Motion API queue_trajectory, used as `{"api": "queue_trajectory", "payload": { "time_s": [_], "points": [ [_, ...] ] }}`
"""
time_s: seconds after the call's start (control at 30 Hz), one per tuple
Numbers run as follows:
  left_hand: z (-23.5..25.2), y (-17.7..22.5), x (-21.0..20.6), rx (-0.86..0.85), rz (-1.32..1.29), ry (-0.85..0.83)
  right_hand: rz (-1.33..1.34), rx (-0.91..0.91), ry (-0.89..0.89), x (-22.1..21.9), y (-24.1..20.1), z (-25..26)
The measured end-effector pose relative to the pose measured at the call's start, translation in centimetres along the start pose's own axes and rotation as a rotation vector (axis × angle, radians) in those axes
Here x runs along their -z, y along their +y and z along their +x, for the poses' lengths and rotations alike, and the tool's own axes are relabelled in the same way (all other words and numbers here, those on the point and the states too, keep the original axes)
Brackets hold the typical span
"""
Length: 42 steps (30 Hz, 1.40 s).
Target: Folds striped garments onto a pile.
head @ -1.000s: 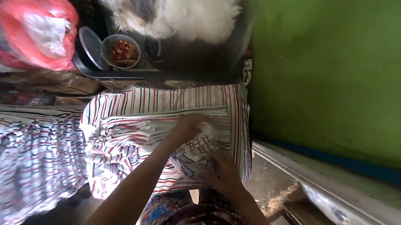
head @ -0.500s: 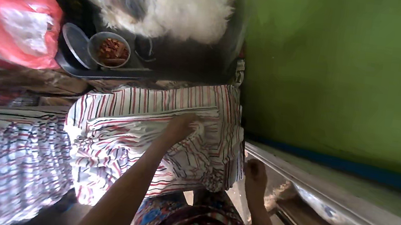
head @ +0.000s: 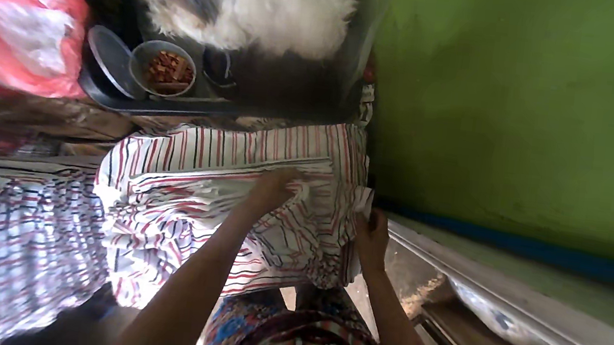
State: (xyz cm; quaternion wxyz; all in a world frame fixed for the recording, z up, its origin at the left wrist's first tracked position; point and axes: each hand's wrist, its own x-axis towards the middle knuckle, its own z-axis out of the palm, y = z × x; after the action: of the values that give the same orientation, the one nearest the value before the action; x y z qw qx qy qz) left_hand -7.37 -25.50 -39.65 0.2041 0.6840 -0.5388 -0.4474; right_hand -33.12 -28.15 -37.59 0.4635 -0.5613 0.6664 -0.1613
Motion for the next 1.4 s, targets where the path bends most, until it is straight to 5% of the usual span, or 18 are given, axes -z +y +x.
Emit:
{"api": "queue_trajectory", "payload": {
  "time_s": [0.17,0.33,0.47,0.57,0.77,0.9,1.0,1.13,1.4],
  "points": [
    [-0.2,-0.3,-0.1,-0.016,-0.027,0.017,-0.088,-0.028,-0.131,0.4,0.0,0.1],
    [-0.3,-0.2,-0.2,-0.043,-0.034,0.043,-0.293,0.096,0.083,2.0,0.7,0.1],
    [-0.3,-0.7,-0.4,-0.066,-0.025,0.057,-0.341,0.490,-0.242,0.0,-2.5,-5.1],
    [-0.3,-0.7,-0.3,-0.055,-0.028,0.069,-0.344,0.838,-0.250,-3.9,-2.3,-6.3],
    [-0.3,0.8,-0.1,0.053,0.056,-0.003,-0.487,0.488,-0.493,-3.9,-4.9,-7.1],
    [-0.6,1.0,0.6,0.023,-0.016,-0.002,-0.316,0.189,-0.524,-1.9,-7.2,-6.7],
    [-0.6,1.4,1.1,0.031,-0.018,-0.017,-0.180,0.235,-0.391,-1.4,-5.9,-6.1],
    [-0.5,1.3,1.2,0.024,-0.025,-0.031,-0.312,0.492,-0.490,-2.0,-4.2,-5.5],
    [-0.4,1.2,0.8,0.024,-0.038,-0.032,-0.547,0.453,-0.550,-1.8,-3.4,-6.3]
  ]
}}
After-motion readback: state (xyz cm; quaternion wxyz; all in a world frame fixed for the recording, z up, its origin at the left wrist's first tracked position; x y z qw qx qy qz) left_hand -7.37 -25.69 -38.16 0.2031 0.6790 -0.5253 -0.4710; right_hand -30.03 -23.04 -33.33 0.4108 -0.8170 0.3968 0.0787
